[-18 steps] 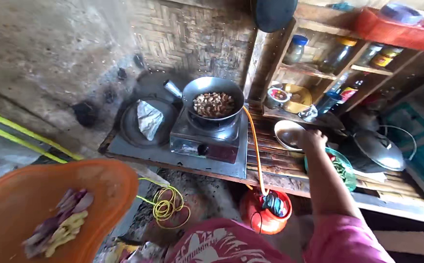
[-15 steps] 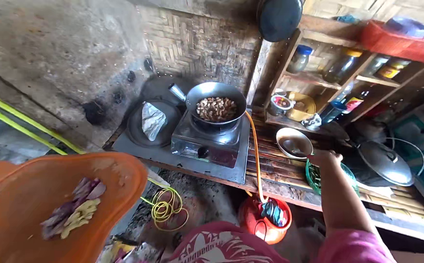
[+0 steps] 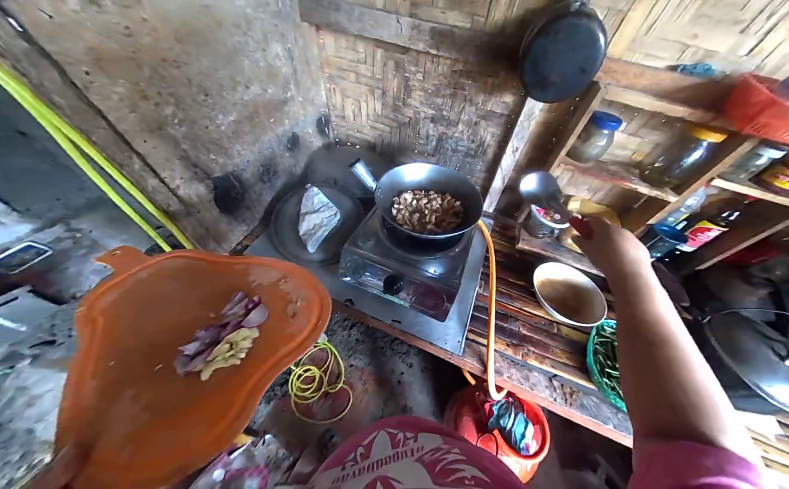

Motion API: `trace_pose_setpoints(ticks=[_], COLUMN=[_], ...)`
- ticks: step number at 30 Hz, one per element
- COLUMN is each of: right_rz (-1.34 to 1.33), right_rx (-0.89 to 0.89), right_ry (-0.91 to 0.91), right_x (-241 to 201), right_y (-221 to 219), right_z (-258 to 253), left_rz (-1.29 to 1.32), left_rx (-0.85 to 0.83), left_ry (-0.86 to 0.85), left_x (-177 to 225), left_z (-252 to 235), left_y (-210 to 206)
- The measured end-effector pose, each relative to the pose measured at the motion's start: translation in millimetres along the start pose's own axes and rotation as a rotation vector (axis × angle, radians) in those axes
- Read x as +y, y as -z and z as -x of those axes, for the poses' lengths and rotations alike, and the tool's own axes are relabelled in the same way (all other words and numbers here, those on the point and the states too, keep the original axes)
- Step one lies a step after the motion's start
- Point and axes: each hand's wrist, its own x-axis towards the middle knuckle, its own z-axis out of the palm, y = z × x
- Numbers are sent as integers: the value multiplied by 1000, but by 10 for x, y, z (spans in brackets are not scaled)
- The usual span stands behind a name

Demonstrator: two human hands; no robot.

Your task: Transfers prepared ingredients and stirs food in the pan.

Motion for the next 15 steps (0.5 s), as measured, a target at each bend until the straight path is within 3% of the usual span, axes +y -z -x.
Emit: trace_pose_setpoints(ticks=[4, 7, 10, 15], right_rz=[135, 256, 320, 210], right_rx=[-64, -74, -114, -199], right_ry=[103, 174, 130, 57], right_x=[-1066, -1585, -1819, -1878], right_y=[-34, -128, -232, -393], right_z=[-313, -384, -411, -417], left_rz=[-3, -1, -5, 22], left_rx=[24, 42, 44, 40], left_ry=[-31, -41, -43, -90], left_x=[27, 71, 139, 231], left_z=[70, 145, 202, 176], left_y=[136, 222, 261, 567])
